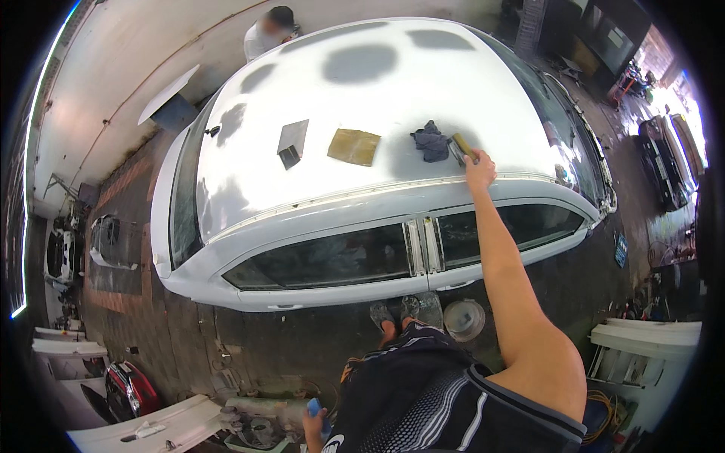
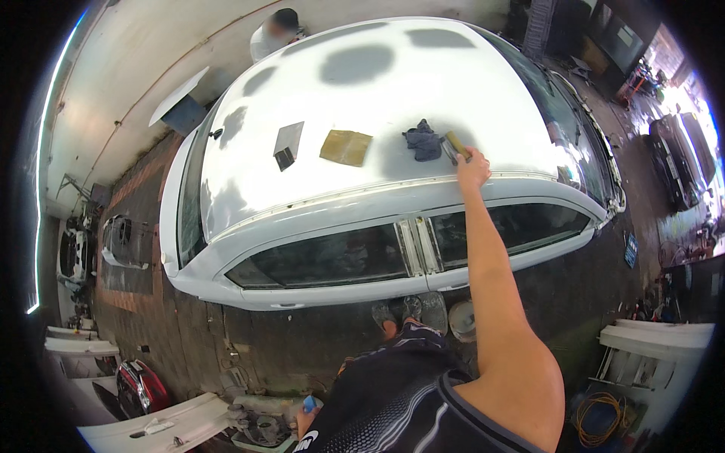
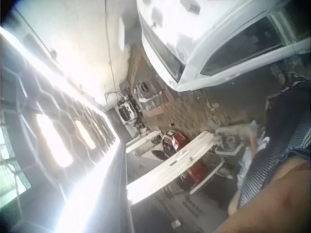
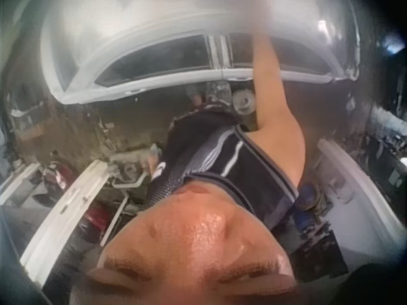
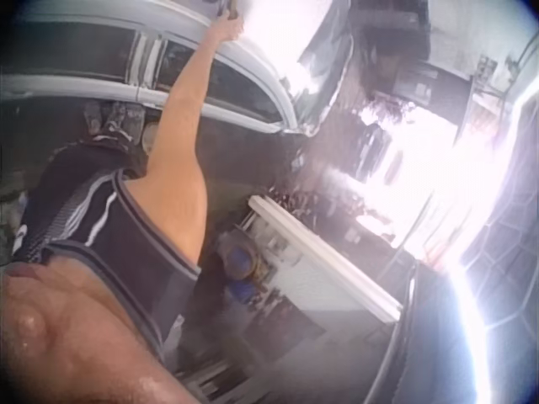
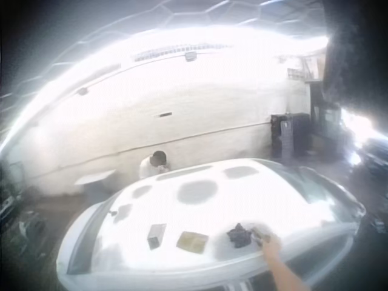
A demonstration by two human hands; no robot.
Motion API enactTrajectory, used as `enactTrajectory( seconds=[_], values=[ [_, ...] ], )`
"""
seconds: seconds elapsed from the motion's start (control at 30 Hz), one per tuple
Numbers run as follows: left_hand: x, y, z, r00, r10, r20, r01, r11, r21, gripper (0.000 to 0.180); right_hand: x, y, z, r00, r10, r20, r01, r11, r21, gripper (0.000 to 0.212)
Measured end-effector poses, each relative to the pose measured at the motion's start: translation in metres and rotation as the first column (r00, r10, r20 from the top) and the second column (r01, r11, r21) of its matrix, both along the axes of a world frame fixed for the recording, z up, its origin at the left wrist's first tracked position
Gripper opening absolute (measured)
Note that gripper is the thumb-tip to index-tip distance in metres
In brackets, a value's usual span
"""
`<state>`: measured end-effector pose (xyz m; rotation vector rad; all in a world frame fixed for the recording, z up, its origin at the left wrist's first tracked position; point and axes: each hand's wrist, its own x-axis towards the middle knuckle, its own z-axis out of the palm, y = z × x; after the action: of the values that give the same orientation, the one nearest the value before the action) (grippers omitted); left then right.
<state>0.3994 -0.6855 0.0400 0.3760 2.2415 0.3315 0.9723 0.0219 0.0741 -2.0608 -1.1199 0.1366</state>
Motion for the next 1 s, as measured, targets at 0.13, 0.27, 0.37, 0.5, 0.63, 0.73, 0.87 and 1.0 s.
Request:
enactTrajectory(
  seconds=[0.13, 0.27, 0.37, 0.5, 0.63, 0.73, 0.87, 1.0],
  values=[
    [0.017, 0.027, 0.014, 0.980, -0.160, -0.116, 0.150, 0.985, -0.083, 0.079, 0.012, 0.003, 0.000, 0.991, 0.043, -0.125, -0.041, 0.999, 0.019, 0.041],
    [0.016, 0.022, -0.006, 0.976, -0.168, -0.140, 0.163, 0.986, -0.042, 0.080, 0.015, -0.003, -0.003, 0.981, 0.062, -0.186, -0.053, 0.997, 0.054, 0.049],
    [0.007, 0.022, -0.008, 0.987, -0.141, -0.072, 0.144, 0.989, 0.027, 0.082, 0.000, -0.010, 0.002, 0.963, 0.147, -0.224, -0.117, 0.983, 0.141, 0.061],
    [-0.001, 0.037, -0.015, 0.969, -0.217, -0.114, 0.216, 0.976, -0.021, 0.086, 0.022, -0.026, -0.018, 0.943, 0.242, -0.229, -0.184, 0.951, 0.248, 0.072],
    [0.003, 0.050, 0.010, 0.967, -0.221, -0.130, 0.213, 0.974, -0.071, 0.087, -0.014, -0.073, -0.024, 0.980, 0.181, -0.079, -0.159, 0.959, 0.233, 0.058],
    [0.009, 0.057, 0.007, 0.966, -0.234, -0.112, 0.224, 0.970, -0.090, 0.087, -0.031, -0.132, -0.034, 0.970, 0.234, -0.069, -0.208, 0.940, 0.269, 0.043],
    [0.021, 0.078, -0.008, 0.951, -0.302, -0.062, 0.293, 0.949, -0.117, 0.089, -0.028, -0.219, -0.076, 0.926, 0.321, -0.198, -0.285, 0.939, 0.191, 0.031],
    [0.029, 0.092, -0.031, 0.930, -0.365, -0.051, 0.358, 0.928, -0.102, 0.089, -0.009, -0.309, -0.138, 0.923, 0.354, -0.150, -0.365, 0.929, -0.053, 0.029]
  ],
)
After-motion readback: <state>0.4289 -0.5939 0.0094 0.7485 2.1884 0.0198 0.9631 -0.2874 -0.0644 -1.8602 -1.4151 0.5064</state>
